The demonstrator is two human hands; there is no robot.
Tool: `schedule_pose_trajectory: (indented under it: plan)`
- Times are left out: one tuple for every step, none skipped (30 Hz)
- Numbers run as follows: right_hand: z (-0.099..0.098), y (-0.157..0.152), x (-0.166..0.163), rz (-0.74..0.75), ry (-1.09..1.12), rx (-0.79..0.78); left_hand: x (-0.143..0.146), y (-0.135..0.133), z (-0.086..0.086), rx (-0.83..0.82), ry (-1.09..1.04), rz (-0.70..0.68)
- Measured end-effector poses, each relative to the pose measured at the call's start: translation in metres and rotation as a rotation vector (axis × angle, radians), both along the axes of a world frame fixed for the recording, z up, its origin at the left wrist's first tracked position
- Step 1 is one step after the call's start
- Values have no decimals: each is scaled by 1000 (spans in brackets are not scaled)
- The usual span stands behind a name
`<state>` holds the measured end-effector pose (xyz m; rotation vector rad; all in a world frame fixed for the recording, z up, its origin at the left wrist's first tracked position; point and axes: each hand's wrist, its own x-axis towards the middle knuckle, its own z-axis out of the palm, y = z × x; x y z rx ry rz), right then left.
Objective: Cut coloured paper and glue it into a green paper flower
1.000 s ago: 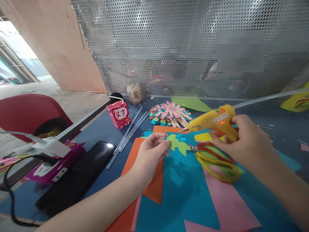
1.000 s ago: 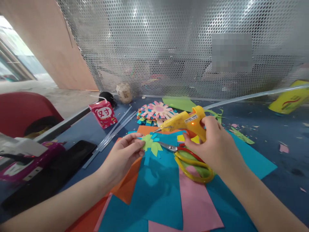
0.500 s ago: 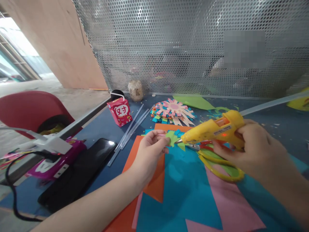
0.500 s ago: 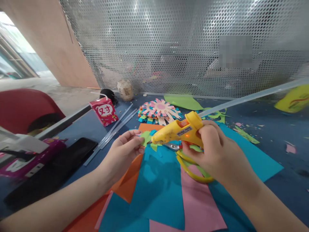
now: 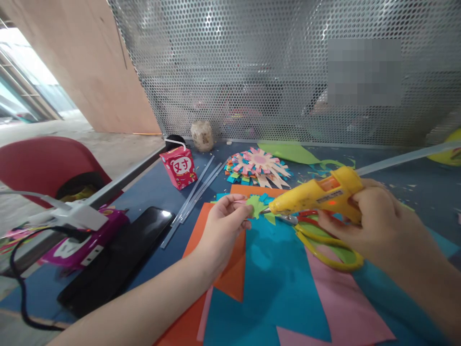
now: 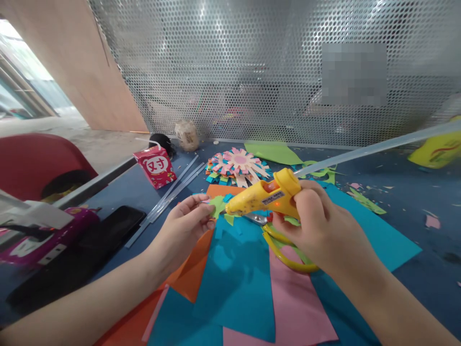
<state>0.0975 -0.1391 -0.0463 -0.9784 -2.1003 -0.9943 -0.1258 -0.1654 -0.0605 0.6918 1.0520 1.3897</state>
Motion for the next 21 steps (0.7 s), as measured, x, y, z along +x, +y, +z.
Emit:
schedule_pose_trajectory:
  plan:
    - [0, 0, 0, -1, -2, -3, 0, 0, 0, 1, 1, -1]
    - [-1, 0, 0, -7, -2, -6, 0, 0, 1, 0, 3, 0]
    - [-2, 0, 0, -12, 2, -6, 0, 0, 1, 0, 3, 3]
    - [-2, 0, 0, -11, 9, 4, 1, 0, 2, -2, 1, 7]
    - [-3, 0, 0, -9, 16, 9, 1, -1, 2, -4, -1, 9]
    - [-3, 0, 0, -10, 24, 11, 1, -1, 2, -6, -3, 10]
    - [-3, -1, 0, -8, 29, 10, 1, -1, 2, -7, -5, 9]
    - [-3, -1, 0, -3, 31, 5, 1, -2, 1, -7, -5, 7]
    - [-2, -2, 0, 2, 29, 1, 1, -2, 1, -7, -5, 5]
    - [-2, -2, 0, 6, 25, 0, 0, -2, 1, -8, -4, 7]
    - [-1, -3, 0, 9, 22, 1, 0, -2, 0, -8, -4, 11]
    - [0, -3, 0, 8, 20, 4, 0, -2, 0, -8, -3, 15]
    - [0, -3, 0, 6, 15, 8, 0, -2, 0, -7, -2, 18]
    - [0, -2, 1, 2, 10, 13, 0, -1, 0, -5, -3, 20]
    - [0, -2, 1, -5, 5, 18, 0, -1, 0, -4, -3, 22]
    - [-1, -1, 2, -9, 7, 26, 0, -1, 1, -4, -4, 23]
    - [-1, 0, 3, -11, 13, 30, 0, -1, 1, -5, -5, 24]
    - [-1, 0, 3, -10, 20, 32, 0, -1, 1, -8, -7, 26]
    - [-2, 1, 3, -11, 27, 29, 0, -2, 1, -10, -7, 29]
    - [-2, 1, 3, -12, 33, 21, 0, -2, 1, -11, -8, 31]
    - [-2, 1, 3, -11, 38, 14, 0, -2, 2, -13, -10, 34]
